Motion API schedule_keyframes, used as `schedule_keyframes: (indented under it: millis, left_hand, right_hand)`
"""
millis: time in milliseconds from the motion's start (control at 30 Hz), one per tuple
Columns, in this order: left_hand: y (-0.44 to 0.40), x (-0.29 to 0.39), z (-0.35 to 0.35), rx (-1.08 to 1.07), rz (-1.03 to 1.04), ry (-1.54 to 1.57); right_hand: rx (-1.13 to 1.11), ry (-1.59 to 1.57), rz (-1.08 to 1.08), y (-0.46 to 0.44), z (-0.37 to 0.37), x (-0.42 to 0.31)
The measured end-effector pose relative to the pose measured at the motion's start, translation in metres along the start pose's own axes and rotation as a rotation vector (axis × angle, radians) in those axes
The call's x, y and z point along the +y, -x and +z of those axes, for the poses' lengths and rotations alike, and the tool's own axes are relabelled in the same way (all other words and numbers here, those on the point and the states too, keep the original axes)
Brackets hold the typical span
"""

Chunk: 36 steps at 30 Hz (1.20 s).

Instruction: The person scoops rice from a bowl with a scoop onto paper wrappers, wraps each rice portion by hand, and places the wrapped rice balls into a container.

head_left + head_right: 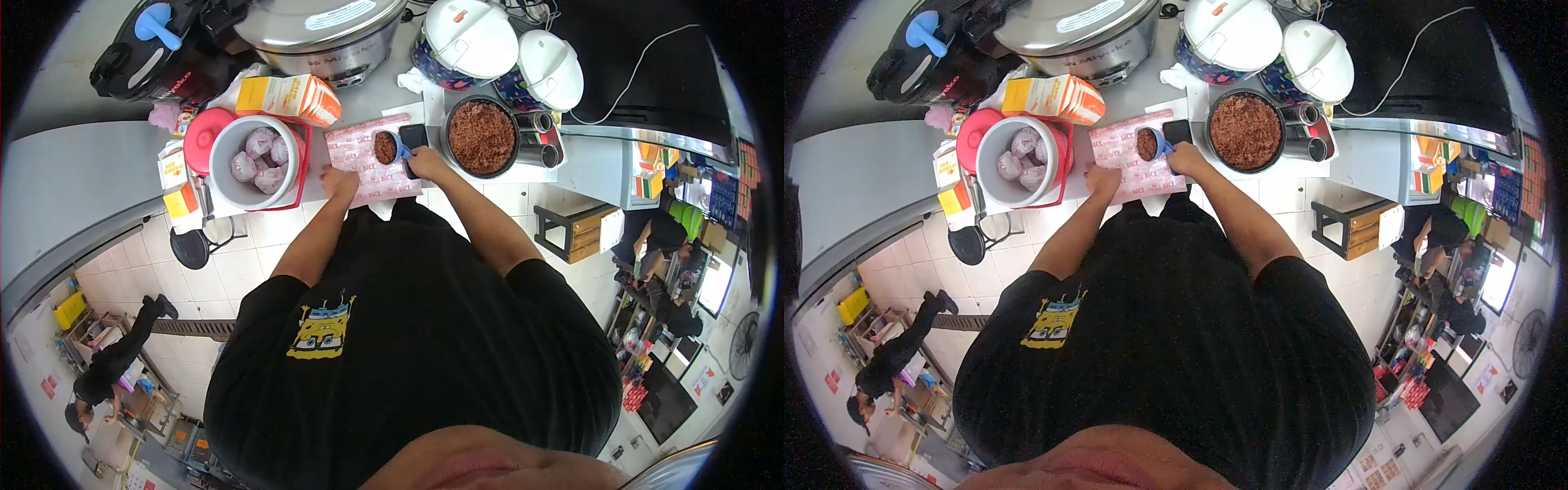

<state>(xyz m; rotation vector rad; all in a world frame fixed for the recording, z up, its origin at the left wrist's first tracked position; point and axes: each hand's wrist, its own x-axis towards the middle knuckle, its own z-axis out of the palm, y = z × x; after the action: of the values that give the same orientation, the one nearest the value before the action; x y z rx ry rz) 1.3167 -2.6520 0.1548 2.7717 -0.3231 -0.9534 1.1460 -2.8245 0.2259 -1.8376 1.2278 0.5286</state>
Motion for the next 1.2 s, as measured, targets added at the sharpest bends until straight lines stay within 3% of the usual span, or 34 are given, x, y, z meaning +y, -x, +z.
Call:
schedule_keyframes:
  millis: [33, 100, 167, 300, 333, 367, 400, 467, 533, 600, 700, 767, 800, 900, 1067, 1167, 1200]
  left_hand:
    - [0.003, 0.004, -0.006, -0.021, -0.032, 0.067]
    - [0.002, 0.005, -0.012, -0.045, -0.061, 0.141]
    - [-0.009, 0.002, -0.012, -0.268, 0.064, 0.094]
    - [-0.001, 0.002, -0.013, -0.081, 0.145, 0.105]
    - [-0.002, 0.000, -0.014, -0.171, 0.219, 0.228]
    - [-0.003, -0.001, -0.016, -0.260, 0.295, 0.349]
    - [-0.007, -0.002, -0.013, -0.257, 0.299, 0.350]
    - [-0.014, -0.011, 0.001, -0.426, 0.318, 0.723]
    - [-0.018, -0.018, 0.008, -0.337, 0.308, 0.733]
    - [-0.019, -0.024, 0.005, -0.246, 0.297, 0.743]
    - [-0.005, -0.033, -0.020, -0.207, 0.363, 0.525]
    - [0.012, -0.033, -0.034, 0.072, 0.671, -0.007]
    - [0.011, -0.030, -0.037, -0.115, 0.674, -0.254]
    - [0.009, -0.043, -0.028, -0.087, 0.808, -0.517]
    - [0.012, -0.042, -0.027, -0.123, 0.754, -0.579]
    - [0.020, -0.034, -0.038, 0.006, 0.809, -0.568]
    - [0.017, -0.029, -0.036, -0.149, 0.702, -0.615]
  right_hand:
    - [0.002, 0.003, 0.001, -0.006, 0.008, 0.009]
    - [0.213, 0.120, -0.218, -0.011, 0.023, 0.019]
    - [0.241, 0.136, -0.190, -0.012, 0.032, 0.021]
    - [0.346, 0.179, -0.144, 0.003, 0.044, -0.001]
    - [0.183, 0.233, -0.026, 0.007, 0.042, -0.015]
    - [0.187, 0.235, -0.028, 0.012, 0.053, -0.022]
    - [0.305, 0.232, -0.098, 0.019, 0.068, -0.026]
    - [0.425, 0.221, -0.164, 0.035, 0.094, -0.033]
    - [0.370, 0.371, -0.334, 0.048, 0.111, -0.039]
    - [0.321, 0.405, -0.374, 0.054, 0.122, -0.032]
    - [0.295, 0.448, -0.405, 0.041, 0.134, 0.000]
    - [0.239, 0.455, -0.414, 0.038, 0.130, 0.014]
    - [0.264, 0.465, -0.393, 0.036, 0.128, 0.016]
    - [0.378, 0.541, -0.423, 0.030, 0.118, 0.021]
    - [0.396, 0.520, -0.397, 0.038, 0.112, 0.030]
    - [0.320, 0.432, -0.330, 0.045, 0.116, 0.022]
    - [0.352, 0.329, -0.365, 0.042, 0.122, 0.024]
